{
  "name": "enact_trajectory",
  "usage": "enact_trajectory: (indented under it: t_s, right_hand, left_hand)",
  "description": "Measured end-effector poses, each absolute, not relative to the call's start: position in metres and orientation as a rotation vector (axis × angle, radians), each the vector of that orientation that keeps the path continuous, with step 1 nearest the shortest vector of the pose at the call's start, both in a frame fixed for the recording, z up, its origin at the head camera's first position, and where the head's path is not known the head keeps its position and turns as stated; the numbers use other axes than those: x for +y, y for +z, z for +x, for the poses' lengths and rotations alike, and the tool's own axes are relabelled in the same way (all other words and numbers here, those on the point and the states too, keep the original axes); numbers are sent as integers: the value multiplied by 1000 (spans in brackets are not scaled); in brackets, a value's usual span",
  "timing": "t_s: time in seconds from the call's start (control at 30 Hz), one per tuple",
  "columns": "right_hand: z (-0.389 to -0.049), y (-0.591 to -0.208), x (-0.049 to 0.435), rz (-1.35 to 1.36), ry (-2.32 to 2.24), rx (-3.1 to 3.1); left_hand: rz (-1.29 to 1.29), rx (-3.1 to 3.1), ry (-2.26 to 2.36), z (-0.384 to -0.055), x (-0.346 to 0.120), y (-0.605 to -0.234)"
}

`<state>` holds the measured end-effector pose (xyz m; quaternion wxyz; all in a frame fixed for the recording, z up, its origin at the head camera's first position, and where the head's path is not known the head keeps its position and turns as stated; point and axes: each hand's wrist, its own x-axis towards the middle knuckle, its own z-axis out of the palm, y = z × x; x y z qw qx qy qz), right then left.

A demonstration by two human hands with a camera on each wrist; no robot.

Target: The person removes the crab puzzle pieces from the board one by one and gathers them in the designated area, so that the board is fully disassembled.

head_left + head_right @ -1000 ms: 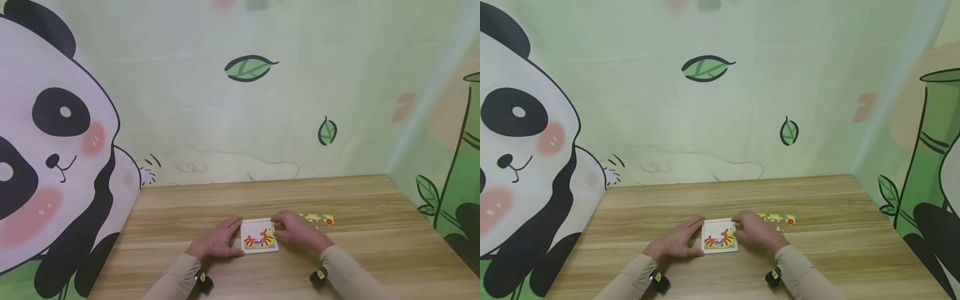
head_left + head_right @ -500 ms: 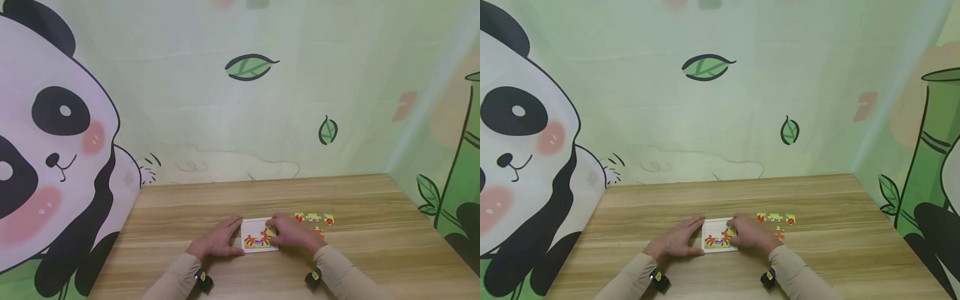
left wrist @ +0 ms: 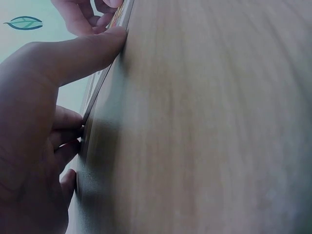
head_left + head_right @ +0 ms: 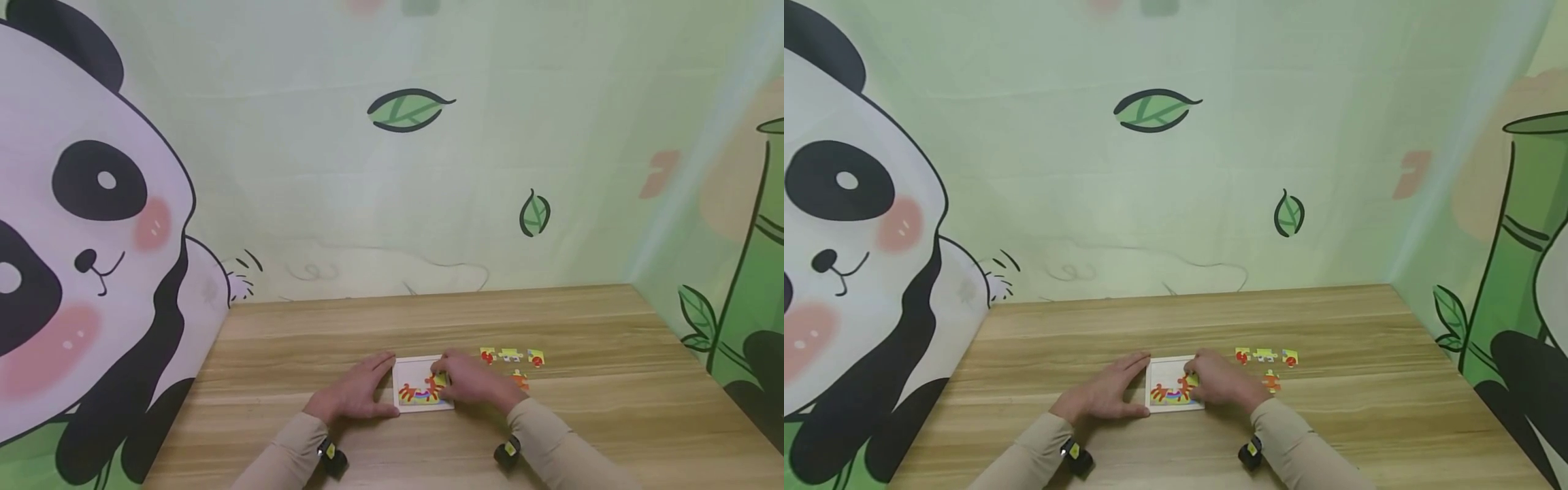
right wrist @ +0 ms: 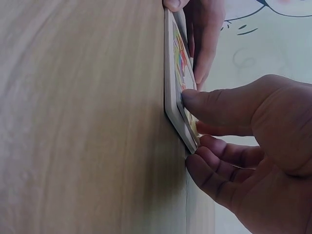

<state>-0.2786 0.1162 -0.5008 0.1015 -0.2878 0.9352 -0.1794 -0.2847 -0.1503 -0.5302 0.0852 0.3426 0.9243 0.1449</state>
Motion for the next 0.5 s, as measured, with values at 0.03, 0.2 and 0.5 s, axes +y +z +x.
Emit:
enact_trajectory:
  t_s: [0.03, 0.2, 0.5]
  right_hand:
    - [-279, -501, 116, -851, -532, 2762]
    - [-279, -500, 116, -828, -553, 2760]
    - [-276, -498, 114, -798, -571, 2778]
  left_hand:
    - [1022, 2756, 430, -285, -150, -530]
    - [1017, 2757, 419, -285, -150, -530]
    - [1022, 2762, 414, -286, -151, -532]
